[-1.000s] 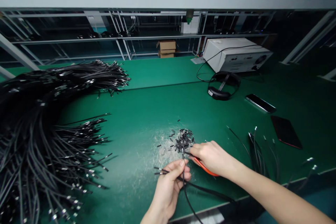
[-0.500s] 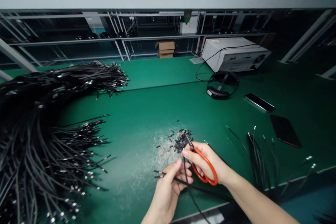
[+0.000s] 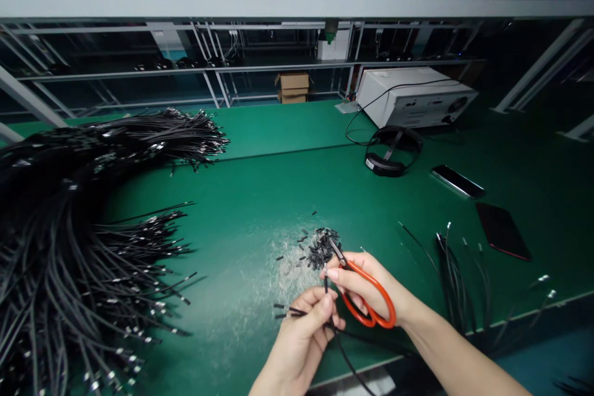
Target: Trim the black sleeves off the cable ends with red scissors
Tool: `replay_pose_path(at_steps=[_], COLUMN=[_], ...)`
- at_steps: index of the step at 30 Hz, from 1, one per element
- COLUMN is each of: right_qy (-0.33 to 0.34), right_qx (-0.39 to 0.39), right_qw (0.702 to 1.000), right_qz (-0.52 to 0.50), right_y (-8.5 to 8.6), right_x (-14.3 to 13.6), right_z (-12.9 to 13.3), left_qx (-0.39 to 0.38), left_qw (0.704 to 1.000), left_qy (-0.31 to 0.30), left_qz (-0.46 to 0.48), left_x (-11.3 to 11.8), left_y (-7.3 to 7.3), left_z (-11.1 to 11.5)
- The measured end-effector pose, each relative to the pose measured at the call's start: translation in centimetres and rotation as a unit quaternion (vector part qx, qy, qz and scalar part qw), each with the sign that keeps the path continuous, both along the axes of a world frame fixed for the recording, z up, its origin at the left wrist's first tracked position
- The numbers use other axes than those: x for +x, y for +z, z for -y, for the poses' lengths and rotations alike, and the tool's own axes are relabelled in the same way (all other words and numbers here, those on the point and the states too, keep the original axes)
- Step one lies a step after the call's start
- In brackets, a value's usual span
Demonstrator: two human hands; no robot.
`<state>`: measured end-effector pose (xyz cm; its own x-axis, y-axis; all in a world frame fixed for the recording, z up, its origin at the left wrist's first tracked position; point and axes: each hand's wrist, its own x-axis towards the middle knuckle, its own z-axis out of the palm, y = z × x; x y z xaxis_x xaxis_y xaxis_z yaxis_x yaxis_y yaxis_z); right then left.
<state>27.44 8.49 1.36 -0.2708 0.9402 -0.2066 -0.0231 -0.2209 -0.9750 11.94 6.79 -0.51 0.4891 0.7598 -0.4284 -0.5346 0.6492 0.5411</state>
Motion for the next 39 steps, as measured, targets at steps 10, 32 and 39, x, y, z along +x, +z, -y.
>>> replay_pose_path(at_steps=[10,32,39], right_qy=[0.002,0.017,0.004], right_qx=[-0.009,0.04,0.049], right_qw=[1.0,0.995,0.992], right_qz=[0.007,0.095,0.115], right_y=[1.1,3.1,2.7], right_x=[-0.1,0.9,0.9], right_z=[0.2,0.4,0.3], left_qx=[-0.013,0.012,-0.002], left_qw=[0.998,0.999,0.995], left_qy=[0.028,0.015,0.061], left_qz=[-0.046,-0.047,-0.078], left_x=[0.2,0.6,0.4], left_y=[0.1,1.4,0.8], left_z=[0.1,0.2,0.1])
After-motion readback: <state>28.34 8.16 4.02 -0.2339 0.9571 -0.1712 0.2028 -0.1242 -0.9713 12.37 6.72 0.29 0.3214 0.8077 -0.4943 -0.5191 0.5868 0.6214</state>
